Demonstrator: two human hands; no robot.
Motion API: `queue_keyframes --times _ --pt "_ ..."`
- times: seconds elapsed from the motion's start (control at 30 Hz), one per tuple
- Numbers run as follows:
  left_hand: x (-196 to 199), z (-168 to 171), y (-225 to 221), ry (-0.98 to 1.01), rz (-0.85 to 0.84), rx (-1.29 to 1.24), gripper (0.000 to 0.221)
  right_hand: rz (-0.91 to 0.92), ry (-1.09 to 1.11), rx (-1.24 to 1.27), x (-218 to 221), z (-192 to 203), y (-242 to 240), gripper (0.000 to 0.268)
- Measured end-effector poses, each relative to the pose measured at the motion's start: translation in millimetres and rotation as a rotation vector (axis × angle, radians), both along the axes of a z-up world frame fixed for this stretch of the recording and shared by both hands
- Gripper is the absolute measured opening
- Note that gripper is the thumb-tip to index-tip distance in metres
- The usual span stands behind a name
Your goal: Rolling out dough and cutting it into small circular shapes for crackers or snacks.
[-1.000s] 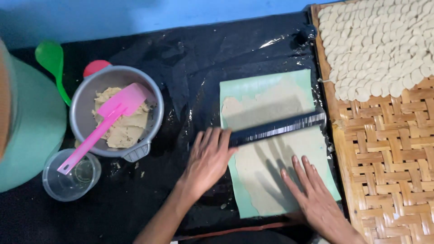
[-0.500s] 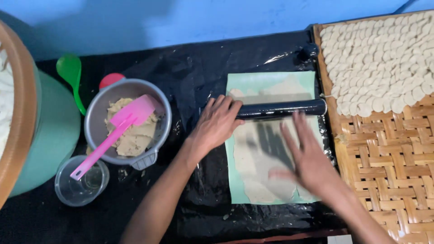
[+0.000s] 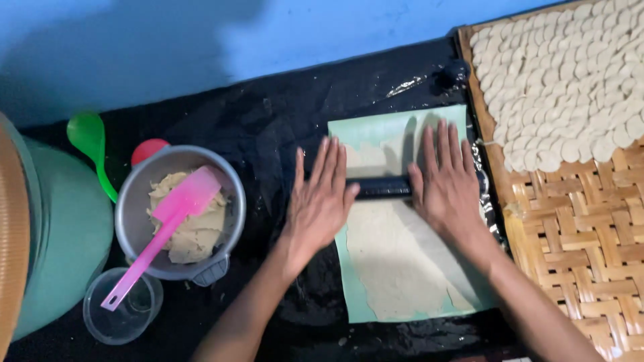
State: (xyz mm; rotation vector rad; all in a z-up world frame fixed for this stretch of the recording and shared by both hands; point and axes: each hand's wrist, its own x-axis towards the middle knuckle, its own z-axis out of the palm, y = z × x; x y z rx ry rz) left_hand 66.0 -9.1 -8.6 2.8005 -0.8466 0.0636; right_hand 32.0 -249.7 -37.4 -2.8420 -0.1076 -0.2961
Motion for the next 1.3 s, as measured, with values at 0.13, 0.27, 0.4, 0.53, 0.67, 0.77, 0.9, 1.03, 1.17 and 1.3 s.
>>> queue_keyframes --times 0.13,0.27,0.4,0.53,0.67,0.77,0.9,1.03,1.17,1.3 --pt "-41 3 6 0.057 -0.011 -0.050 0.073 0.029 0.005 0.039 -44 10 9 0.068" --pt "-75 -3 15 0.019 -0.034 0.021 0.069 0.071 0.011 0.029 -89 8 14 0.067" --pt "-90 -11 24 -0.074 -0.031 -0.053 0.054 0.120 0.070 -0.014 -111 13 10 0.065" --pt "-67 4 21 -0.028 -0.057 -0.173 0.049 0.133 0.025 0.028 -101 32 7 0.061" --pt "-67 1 30 -0.053 -0.181 -0.253 0.043 0.116 -0.005 0.115 -98 50 12 0.059" --pt "-82 14 28 -0.110 -0.203 -0.264 0.044 0.099 -0.032 0.132 -98 52 13 0.054" --pt "-108 27 19 -0.006 -0.104 -0.246 0.048 0.188 -0.025 0.164 -99 47 19 0.053" --pt "-138 16 16 0.134 0.049 -0.267 0.045 0.270 0.019 0.099 -94 31 24 0.056" --pt "-144 10 13 0.139 0.194 -0.208 0.060 0.361 0.091 0.040 -74 30 36 0.061" --pt "-118 5 15 0.020 0.281 -0.116 0.073 0.402 0.087 0.043 -38 30 50 0.059"
